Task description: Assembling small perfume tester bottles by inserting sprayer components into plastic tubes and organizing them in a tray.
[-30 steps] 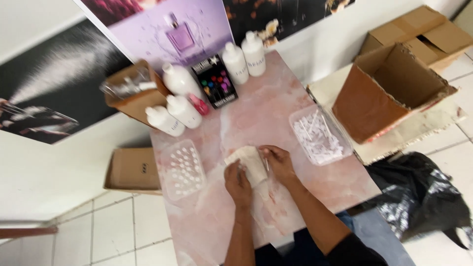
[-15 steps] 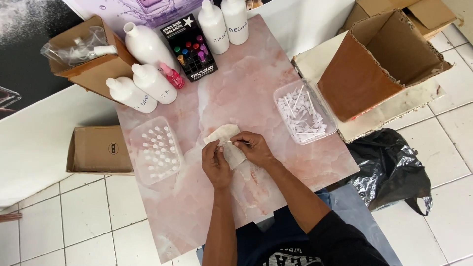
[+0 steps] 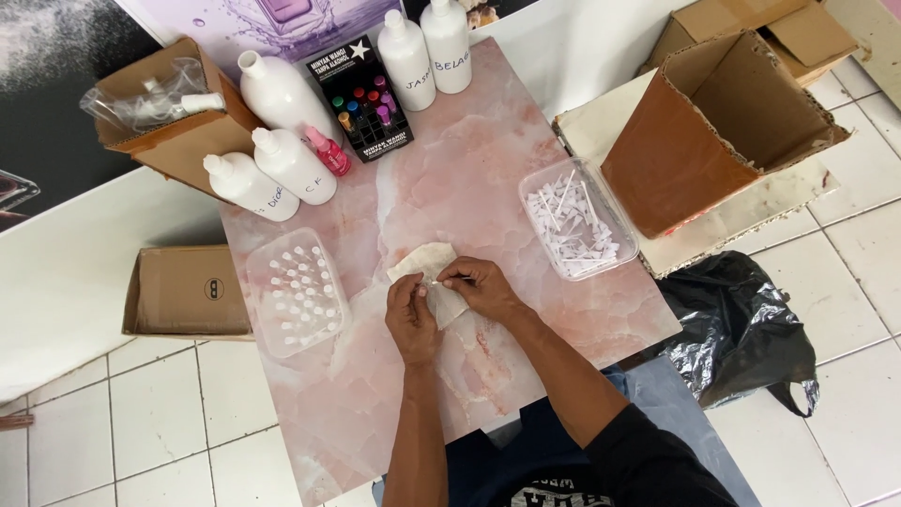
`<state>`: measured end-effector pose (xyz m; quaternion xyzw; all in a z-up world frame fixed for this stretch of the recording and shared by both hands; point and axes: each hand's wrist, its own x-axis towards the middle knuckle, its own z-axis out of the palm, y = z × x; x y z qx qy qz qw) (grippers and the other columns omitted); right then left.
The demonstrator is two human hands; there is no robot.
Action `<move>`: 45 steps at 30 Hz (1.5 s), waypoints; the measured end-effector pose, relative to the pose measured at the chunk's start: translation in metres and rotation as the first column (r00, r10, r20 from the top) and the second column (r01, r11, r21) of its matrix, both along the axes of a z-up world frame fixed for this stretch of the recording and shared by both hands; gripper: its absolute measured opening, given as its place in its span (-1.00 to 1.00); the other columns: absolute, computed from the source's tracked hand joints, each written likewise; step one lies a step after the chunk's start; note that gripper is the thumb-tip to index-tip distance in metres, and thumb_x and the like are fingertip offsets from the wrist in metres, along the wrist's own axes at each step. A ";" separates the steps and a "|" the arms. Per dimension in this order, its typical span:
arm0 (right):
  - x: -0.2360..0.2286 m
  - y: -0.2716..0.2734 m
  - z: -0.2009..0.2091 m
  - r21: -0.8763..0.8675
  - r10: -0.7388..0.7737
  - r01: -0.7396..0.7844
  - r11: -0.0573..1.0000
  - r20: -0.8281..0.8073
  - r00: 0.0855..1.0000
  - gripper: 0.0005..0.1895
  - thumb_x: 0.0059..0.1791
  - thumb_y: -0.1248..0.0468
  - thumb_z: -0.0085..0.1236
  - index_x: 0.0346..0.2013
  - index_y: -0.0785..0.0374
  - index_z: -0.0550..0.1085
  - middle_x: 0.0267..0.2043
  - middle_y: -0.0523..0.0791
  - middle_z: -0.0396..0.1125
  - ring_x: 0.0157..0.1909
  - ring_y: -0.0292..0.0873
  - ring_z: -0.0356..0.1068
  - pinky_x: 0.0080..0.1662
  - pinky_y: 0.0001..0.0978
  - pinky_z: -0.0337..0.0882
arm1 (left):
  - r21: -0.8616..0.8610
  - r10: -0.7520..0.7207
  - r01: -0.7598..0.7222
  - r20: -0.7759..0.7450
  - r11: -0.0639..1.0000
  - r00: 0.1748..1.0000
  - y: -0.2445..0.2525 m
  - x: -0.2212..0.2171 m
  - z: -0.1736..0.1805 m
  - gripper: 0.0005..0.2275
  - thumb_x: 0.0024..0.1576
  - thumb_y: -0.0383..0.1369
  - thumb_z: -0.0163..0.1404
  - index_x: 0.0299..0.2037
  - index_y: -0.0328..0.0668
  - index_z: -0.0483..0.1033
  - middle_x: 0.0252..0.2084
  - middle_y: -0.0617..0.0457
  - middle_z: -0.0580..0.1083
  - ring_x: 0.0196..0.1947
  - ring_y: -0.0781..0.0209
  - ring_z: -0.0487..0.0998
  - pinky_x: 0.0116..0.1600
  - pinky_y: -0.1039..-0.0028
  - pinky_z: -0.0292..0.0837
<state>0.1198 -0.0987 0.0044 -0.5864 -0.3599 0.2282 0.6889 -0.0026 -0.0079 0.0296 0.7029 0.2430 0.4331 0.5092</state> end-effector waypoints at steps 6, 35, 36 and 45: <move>0.002 0.000 0.001 -0.033 0.007 -0.009 0.999 -0.037 0.999 -0.91 0.04 0.44 0.18 -0.21 0.32 0.62 -0.25 -0.02 0.48 -0.13 -0.23 0.39 0.03 -0.24 0.41 | -0.029 -0.033 0.033 -0.019 0.999 0.999 0.000 -0.001 -0.002 -0.81 0.25 -0.64 -0.08 -0.04 -0.35 0.57 -0.12 -0.09 0.45 -0.13 0.20 0.46 0.01 0.37 0.49; 0.006 0.002 0.021 -0.286 -0.055 0.018 0.958 -0.125 0.991 -0.80 -0.03 0.51 0.17 -0.27 0.21 0.68 -0.29 -0.18 0.55 -0.22 -0.31 0.45 -0.11 -0.54 0.39 | -0.188 -0.105 0.107 0.017 0.976 0.994 0.009 -0.001 -0.026 -0.73 0.15 -0.55 0.00 0.04 -0.24 0.60 0.02 0.06 0.31 -0.04 0.21 0.53 0.18 0.49 0.52; 0.003 0.003 0.023 -0.283 -0.059 0.021 0.959 -0.125 0.990 -0.80 -0.03 0.51 0.17 -0.27 0.21 0.68 -0.29 -0.18 0.55 -0.22 -0.31 0.45 -0.11 -0.54 0.39 | -0.185 -0.109 0.111 0.017 0.976 0.994 0.009 -0.002 -0.025 -0.73 0.15 -0.55 0.00 0.04 -0.24 0.60 0.02 0.06 0.31 -0.04 0.21 0.53 0.18 0.49 0.52; -0.008 0.009 0.022 -0.109 -0.220 0.197 0.974 -0.277 0.935 -0.91 -0.02 0.35 0.25 -0.22 0.24 0.60 -0.29 -0.07 0.59 -0.19 -0.25 0.51 -0.01 -0.44 0.47 | -0.231 -0.046 0.024 -0.094 0.973 0.994 0.003 -0.002 -0.016 -0.74 0.14 -0.37 0.08 0.01 -0.19 0.64 -0.05 0.10 0.47 -0.10 0.27 0.58 0.04 0.54 0.56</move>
